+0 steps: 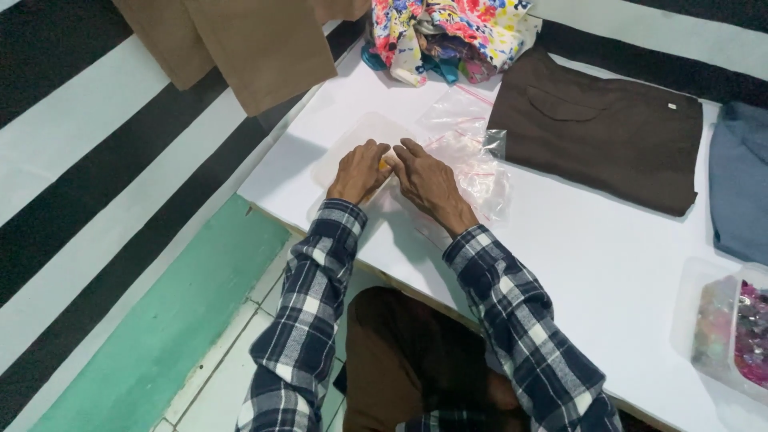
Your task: Sorting and packaging small plastic buttons into transparent plastic bags at a workstation.
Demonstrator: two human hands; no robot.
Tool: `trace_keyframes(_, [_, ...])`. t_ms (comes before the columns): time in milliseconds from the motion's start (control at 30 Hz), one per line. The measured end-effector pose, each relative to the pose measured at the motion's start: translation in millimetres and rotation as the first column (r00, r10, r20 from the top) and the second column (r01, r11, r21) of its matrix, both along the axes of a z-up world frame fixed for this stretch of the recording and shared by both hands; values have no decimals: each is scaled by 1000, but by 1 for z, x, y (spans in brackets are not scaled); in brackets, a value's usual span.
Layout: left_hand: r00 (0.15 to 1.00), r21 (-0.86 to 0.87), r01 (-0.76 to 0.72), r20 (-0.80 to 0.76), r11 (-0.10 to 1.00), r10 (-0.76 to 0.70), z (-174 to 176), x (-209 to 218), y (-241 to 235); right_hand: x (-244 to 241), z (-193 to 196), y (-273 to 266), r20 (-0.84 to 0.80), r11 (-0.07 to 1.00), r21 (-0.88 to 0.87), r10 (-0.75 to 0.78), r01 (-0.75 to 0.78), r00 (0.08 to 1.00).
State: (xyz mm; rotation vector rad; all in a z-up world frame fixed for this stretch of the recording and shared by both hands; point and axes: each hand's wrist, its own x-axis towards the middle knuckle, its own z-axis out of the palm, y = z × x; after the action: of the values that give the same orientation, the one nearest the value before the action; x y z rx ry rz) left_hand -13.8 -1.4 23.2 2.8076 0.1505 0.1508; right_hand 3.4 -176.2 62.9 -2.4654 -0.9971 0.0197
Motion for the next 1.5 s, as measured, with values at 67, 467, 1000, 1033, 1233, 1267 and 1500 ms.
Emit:
trace_keyframes(67, [997, -4, 22, 69, 1000, -22, -11, 4, 7, -2, 0, -8, 54, 999, 48, -5, 3, 999])
trace_keyframes(467, [790, -171, 151, 612, 974, -15, 71, -31, -70, 9, -18, -107, 313, 942, 320, -205, 100, 927])
trace_keyframes(1000, [644, -287, 708, 637, 645, -424, 69, -46, -354, -97, 56, -370, 134, 719, 477, -627, 504, 768])
trace_keyframes(1033, [635, -284, 720, 637, 633, -437, 70, -46, -370, -97, 56, -390, 133, 709, 480, -641, 516, 756])
trace_keyframes(1233, [573, -183, 810, 447, 557, -687, 60, -42, -453, -107, 83, -468, -105, 690, 58, -714, 721, 692])
trace_keyframes(1267, [535, -111, 833, 412, 543, -737, 51, -37, -465, -108, 86, -474, -139, 679, -61, -732, 732, 667])
trace_keyframes(1500, [501, 134, 844, 152, 520, -852, 19, -24, -516, -120, 103, -486, -233, 649, -487, -741, 584, 630])
